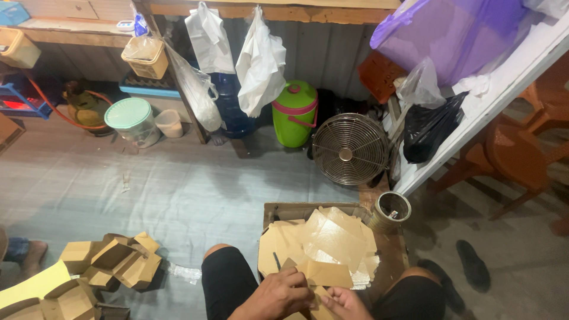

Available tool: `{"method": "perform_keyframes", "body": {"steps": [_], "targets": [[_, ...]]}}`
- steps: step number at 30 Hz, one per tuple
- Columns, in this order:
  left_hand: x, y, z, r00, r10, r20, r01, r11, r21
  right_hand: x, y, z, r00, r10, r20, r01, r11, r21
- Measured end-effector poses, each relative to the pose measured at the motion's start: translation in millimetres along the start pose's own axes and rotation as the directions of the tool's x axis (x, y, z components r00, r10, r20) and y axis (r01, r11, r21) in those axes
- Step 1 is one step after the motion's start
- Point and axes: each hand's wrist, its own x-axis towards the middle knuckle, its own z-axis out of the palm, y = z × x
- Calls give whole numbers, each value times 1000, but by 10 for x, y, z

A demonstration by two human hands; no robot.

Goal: The person sits on the floor and folds flat kraft paper takeout box blanks into open food boxes by hand, creasing the sides and tucking the tabs, then sets each finished box on a growing pile beside them.

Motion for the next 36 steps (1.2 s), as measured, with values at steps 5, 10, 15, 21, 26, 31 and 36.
{"method": "perform_keyframes", "body": {"steps": [5,10,15,21,26,31,36], "targets": [[24,114,-124,996,-7,85,12,998,-66,-27,94,-83,1000,-8,26,10,995,-101],[34,178,-68,999,-7,48,12,995,-102,-99,158,-129,998,55,20,-54,996,-66],[35,146,-41,998,1,62,0,1000,-19,-116,114,-90,999,28,-15,-30,990,-138],[-30,55,-20,996,74,41,-75,996,42,-101,4,-16,998,45,-31,-50,985,-165],[-24,-60,73,996,53,-74,-45,993,109,-22,-39,-46,1000,16,2,-15,982,-190],[-50,-164,16,998,56,-13,-56,998,-1,60,7,-29,1000,15,-5,-15,993,-118],[-75,-158,17,998,67,-11,-67,998,11,49,28,-56,985,168,-27,-154,951,268]]}}
